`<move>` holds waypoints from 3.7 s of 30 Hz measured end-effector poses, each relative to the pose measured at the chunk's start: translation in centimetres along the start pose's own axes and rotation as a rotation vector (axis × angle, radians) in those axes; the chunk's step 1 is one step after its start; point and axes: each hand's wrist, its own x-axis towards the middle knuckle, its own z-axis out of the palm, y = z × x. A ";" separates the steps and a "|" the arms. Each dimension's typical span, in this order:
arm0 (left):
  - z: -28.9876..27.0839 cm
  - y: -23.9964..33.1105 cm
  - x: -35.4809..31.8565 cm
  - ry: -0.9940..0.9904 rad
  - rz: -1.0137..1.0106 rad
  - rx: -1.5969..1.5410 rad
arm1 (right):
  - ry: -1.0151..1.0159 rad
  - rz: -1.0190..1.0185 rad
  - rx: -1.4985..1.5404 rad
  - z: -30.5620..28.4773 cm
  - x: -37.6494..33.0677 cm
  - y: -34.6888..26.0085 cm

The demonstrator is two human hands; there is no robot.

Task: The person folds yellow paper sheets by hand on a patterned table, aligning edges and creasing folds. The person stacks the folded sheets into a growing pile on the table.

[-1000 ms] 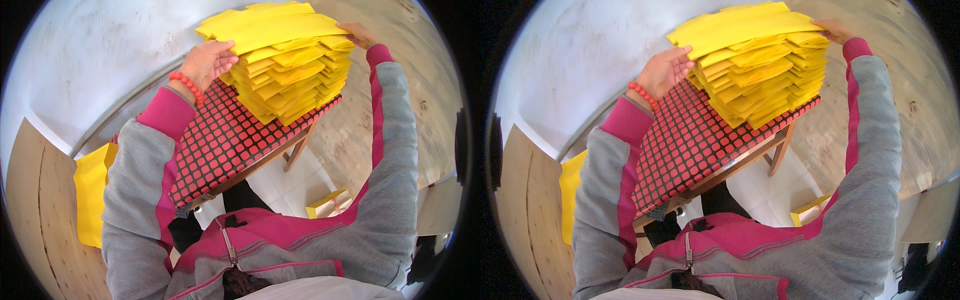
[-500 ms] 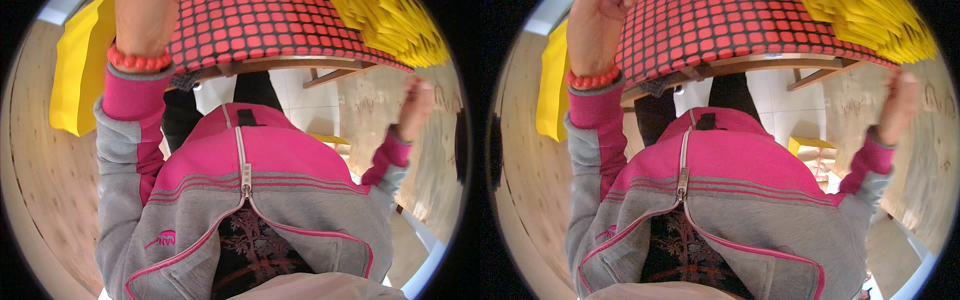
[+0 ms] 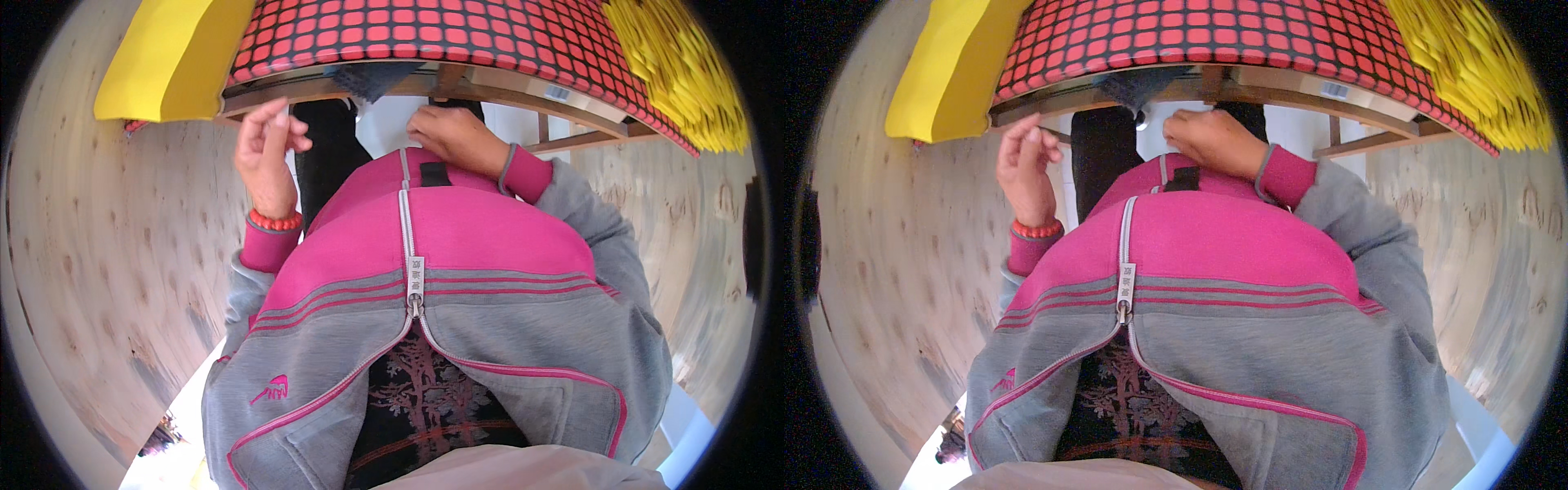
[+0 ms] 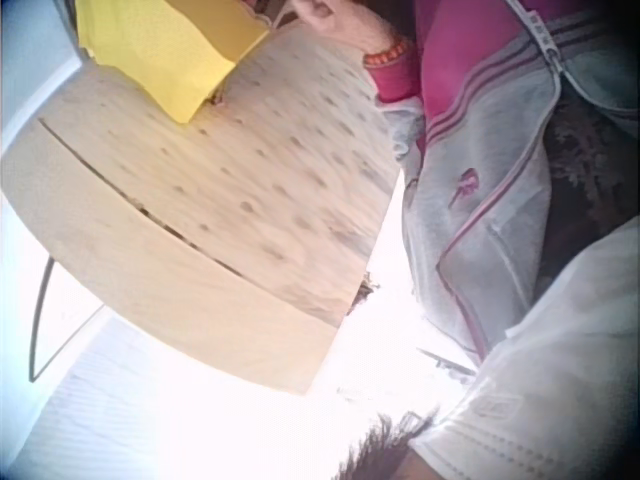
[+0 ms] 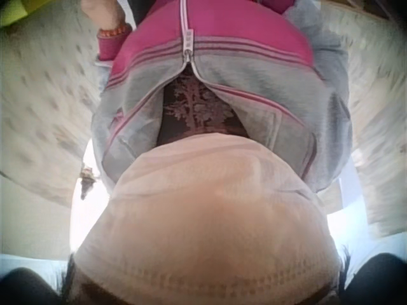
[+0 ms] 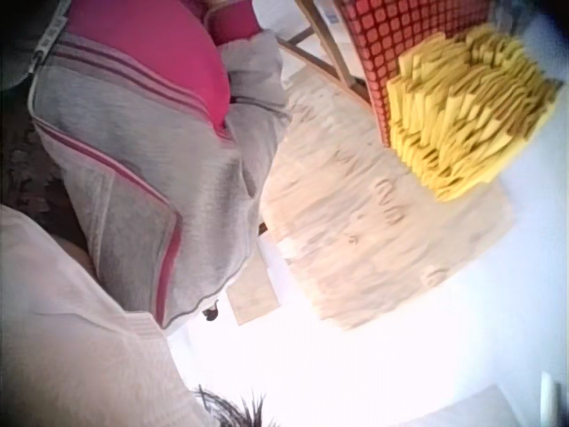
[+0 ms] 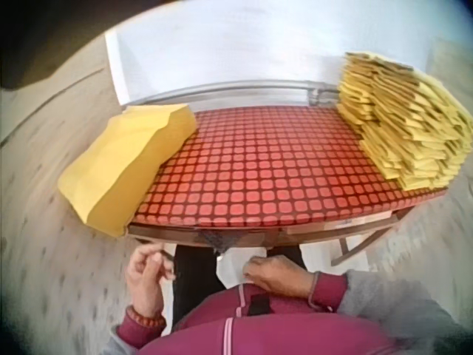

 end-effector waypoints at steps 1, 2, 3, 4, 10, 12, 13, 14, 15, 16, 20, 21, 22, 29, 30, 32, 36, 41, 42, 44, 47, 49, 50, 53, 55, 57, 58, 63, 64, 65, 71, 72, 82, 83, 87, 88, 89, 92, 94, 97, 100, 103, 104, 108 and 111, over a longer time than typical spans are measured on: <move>-1.1 -0.8 -1.0 0.070 -0.059 -0.011 | -0.029 -0.013 -0.101 0.7 1.0 0.6; -2.0 -1.6 -1.8 0.122 -0.088 -0.029 | -0.042 0.011 -0.212 1.2 2.0 1.2; -2.7 -2.3 -2.6 0.149 -0.093 -0.052 | -0.020 0.017 -0.246 1.6 2.9 1.8; -3.3 -2.9 -3.1 0.154 -0.100 -0.058 | 0.010 0.008 -0.279 2.0 3.9 2.4; -4.8 -3.5 -2.6 0.163 -0.090 -0.072 | -0.082 -0.015 -0.444 3.1 8.4 4.4; -4.6 -3.4 -2.0 0.137 -0.078 -0.071 | -0.041 -0.020 -0.524 3.5 9.0 4.9; -4.5 -3.5 -1.8 0.129 -0.070 -0.078 | -0.017 -0.013 -0.564 3.7 9.1 5.1; -4.3 -3.5 -1.6 0.119 -0.079 -0.088 | -0.016 0.026 -0.562 3.9 9.2 5.4; -4.1 -3.7 -1.5 0.109 -0.088 -0.099 | 0.015 0.048 -0.529 4.0 9.3 5.7; -3.9 -3.8 -1.4 0.099 -0.097 -0.109 | 0.108 0.012 -0.485 4.3 9.2 5.9; -4.1 -4.0 -1.3 0.085 -0.118 -0.112 | 0.150 0.020 -0.502 4.7 8.9 6.5; -4.4 -3.9 -1.2 0.100 -0.114 -0.102 | 0.105 0.041 -0.540 4.8 8.7 6.5; -4.7 -3.9 -1.2 0.115 -0.113 -0.097 | 0.095 0.108 -0.360 4.8 8.7 6.6; -8.6 -2.4 -1.2 0.269 0.049 0.008 | 0.227 -0.030 -0.439 4.8 8.6 6.4; -9.4 -1.9 -1.1 0.300 0.093 0.037 | 0.162 0.046 -0.396 4.7 8.5 6.3; -10.6 -0.7 -0.9 0.382 0.132 0.075 | 0.104 0.052 -0.378 4.4 8.6 6.1; -11.6 1.6 -0.1 0.468 0.253 0.117 | 0.043 0.096 -0.387 3.8 8.6 5.4; -11.7 4.7 0.9 0.459 0.391 0.182 | 0.102 -0.006 -0.468 1.8 7.7 2.9; -11.9 5.4 1.1 0.440 0.428 0.202 | 0.004 0.080 -0.478 1.1 7.5 2.0; -12.1 6.9 1.7 0.423 0.486 0.254 | -0.087 -0.007 -0.355 -0.6 6.8 -0.6; -12.4 9.0 3.6 0.292 0.591 0.276 | -0.271 -0.178 -0.081 -3.9 7.9 -5.0; -12.4 10.0 5.6 0.167 0.641 0.327 | -0.382 -0.301 0.070 -6.2 10.2 -8.1; -12.3 10.3 6.4 0.110 0.664 0.350 | -0.389 -0.325 0.163 -7.5 11.8 -9.4; -12.4 10.3 8.7 -0.027 0.678 0.352 | -0.265 -0.494 0.294 -9.6 18.2 -12.4; -13.0 10.1 9.5 -0.092 0.595 0.379 | -0.143 -0.607 0.177 -9.9 22.7 -13.5; -13.2 9.6 10.0 -0.142 0.499 0.350 | -0.127 -0.629 0.102 -9.4 25.8 -14.0; -13.4 9.5 10.3 -0.150 0.453 0.349 | -0.108 -0.731 0.061 -8.8 27.3 -14.0; -13.1 9.1 10.8 -0.086 0.613 0.518 | -0.109 -0.810 -0.003 -6.1 29.6 -13.0; -13.1 9.1 10.8 -0.092 0.587 0.547 | -0.117 -0.809 0.006 -5.8 29.6 -12.7; -13.1 9.1 10.8 -0.091 0.543 0.525 | -0.126 -0.801 0.002 -5.6 29.6 -12.4; -12.8 8.3 11.6 -0.135 0.449 0.290 | -0.123 -0.796 -0.013 -5.1 29.6 -11.7; -12.9 8.2 11.6 -0.139 0.436 0.253 | -0.115 -0.800 -0.015 -5.1 29.6 -11.7; -13.7 7.4 9.8 -0.084 0.434 0.167 | -0.122 -0.708 0.177 -4.6 29.9 -11.3; -14.1 7.4 9.7 -0.126 0.442 0.206 | -0.155 -0.665 0.249 -4.6 29.9 -11.2; -15.6 7.8 9.7 -0.245 0.520 0.384 | -0.186 -0.584 0.296 -4.4 29.9 -11.0; -15.8 7.9 9.8 -0.263 0.550 0.435 | -0.188 -0.568 0.315 -4.3 29.9 -10.9; -15.8 7.9 9.7 -0.262 0.543 0.432 | -0.191 -0.552 0.335 -4.2 30.0 -10.8; -15.6 7.9 9.6 -0.261 0.539 0.445 | -0.196 -0.516 0.380 -4.0 30.0 -10.7; -15.5 7.9 9.6 -0.260 0.560 0.485 | -0.190 -0.529 0.360 -4.0 30.0 -10.6; -15.4 8.0 9.8 -0.279 0.581 0.514 | -0.183 -0.525 0.378 -3.9 29.9 -10.5; -15.2 8.1 9.7 -0.252 0.573 0.499 | -0.176 -0.510 0.406 -3.7 29.9 -10.5; -14.8 8.2 9.6 -0.225 0.582 0.512 | -0.164 -0.478 0.453 -3.6 29.8 -10.5; -14.6 8.2 9.5 -0.210 0.604 0.548 | -0.161 -0.459 0.473 -3.5 29.7 -10.4; -13.5 8.0 9.6 -0.140 0.643 0.505 | -0.113 -0.438 0.468 -3.2 29.5 -10.1; -12.8 7.4 9.6 -0.036 0.605 0.442 | -0.097 -0.431 0.512 -3.1 29.5 -9.8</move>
